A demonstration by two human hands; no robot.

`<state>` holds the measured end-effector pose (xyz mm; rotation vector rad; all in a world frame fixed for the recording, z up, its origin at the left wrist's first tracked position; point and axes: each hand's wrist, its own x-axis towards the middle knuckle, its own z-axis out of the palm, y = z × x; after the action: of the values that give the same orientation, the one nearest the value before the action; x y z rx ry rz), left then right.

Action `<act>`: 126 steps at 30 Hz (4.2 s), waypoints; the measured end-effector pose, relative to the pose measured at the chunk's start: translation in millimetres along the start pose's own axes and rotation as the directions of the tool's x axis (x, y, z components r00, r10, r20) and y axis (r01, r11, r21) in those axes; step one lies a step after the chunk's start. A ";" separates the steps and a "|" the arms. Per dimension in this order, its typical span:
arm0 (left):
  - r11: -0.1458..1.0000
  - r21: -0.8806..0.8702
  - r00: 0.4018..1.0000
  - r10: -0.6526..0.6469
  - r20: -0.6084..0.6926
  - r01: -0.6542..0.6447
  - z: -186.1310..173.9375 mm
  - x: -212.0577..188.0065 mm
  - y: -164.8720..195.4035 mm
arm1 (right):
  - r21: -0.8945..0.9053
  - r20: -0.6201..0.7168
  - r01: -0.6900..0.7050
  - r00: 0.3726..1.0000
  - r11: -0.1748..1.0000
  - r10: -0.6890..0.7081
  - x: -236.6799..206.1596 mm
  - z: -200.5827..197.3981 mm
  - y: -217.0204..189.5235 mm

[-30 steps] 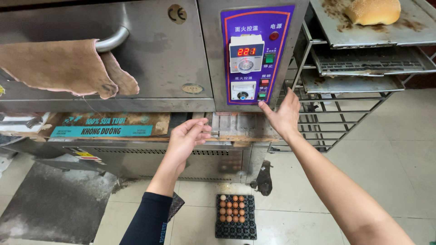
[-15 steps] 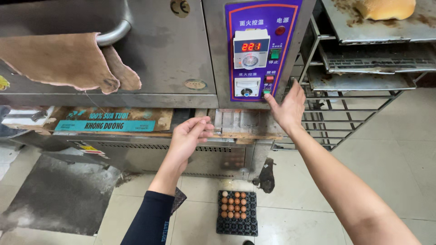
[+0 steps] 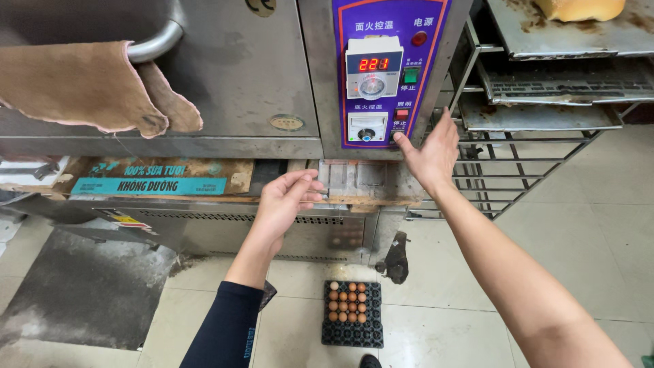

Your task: The person carries trays of baked breads across the kitchen and stacks them on a rack, then fries dough pieces in a pan of oil, turning them with chopsticks, and stirs minced meat in a pan. They then place slices of sausage and ham onto sauce-drizzled buns arranged on a baking tray.

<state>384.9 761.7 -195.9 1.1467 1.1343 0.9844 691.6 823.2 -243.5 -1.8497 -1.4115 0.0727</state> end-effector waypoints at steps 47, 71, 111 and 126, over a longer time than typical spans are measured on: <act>1.000 0.031 0.546 -0.022 0.837 -0.007 244.3 -208.5 -34.5 | 0.352 -0.146 -0.580 0.742 0.735 0.655 -418.2 -372.4 59.3; 0.981 -0.078 -0.500 -0.022 0.866 -0.178 656.6 -990.8 -185.5 | 0.723 -0.686 -0.464 -0.392 0.512 0.613 -1265.9 -801.5 36.8; 0.928 -0.009 -0.871 -0.353 -0.341 -0.372 628.3 -1743.5 -453.7 | 0.748 -0.494 -0.449 -0.869 -0.489 0.042 -1658.9 -758.8 5.6; 0.902 -0.029 -0.789 -0.393 -0.473 -0.432 647.9 -1798.6 -471.3 | 0.887 -0.385 -0.297 -0.898 -0.354 -0.211 -1676.6 -774.7 24.1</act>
<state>724.6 -1171.2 -354.8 -1.4366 2.0678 2.5757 450.4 -1001.7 -396.3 -1.6334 2.2551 -0.6484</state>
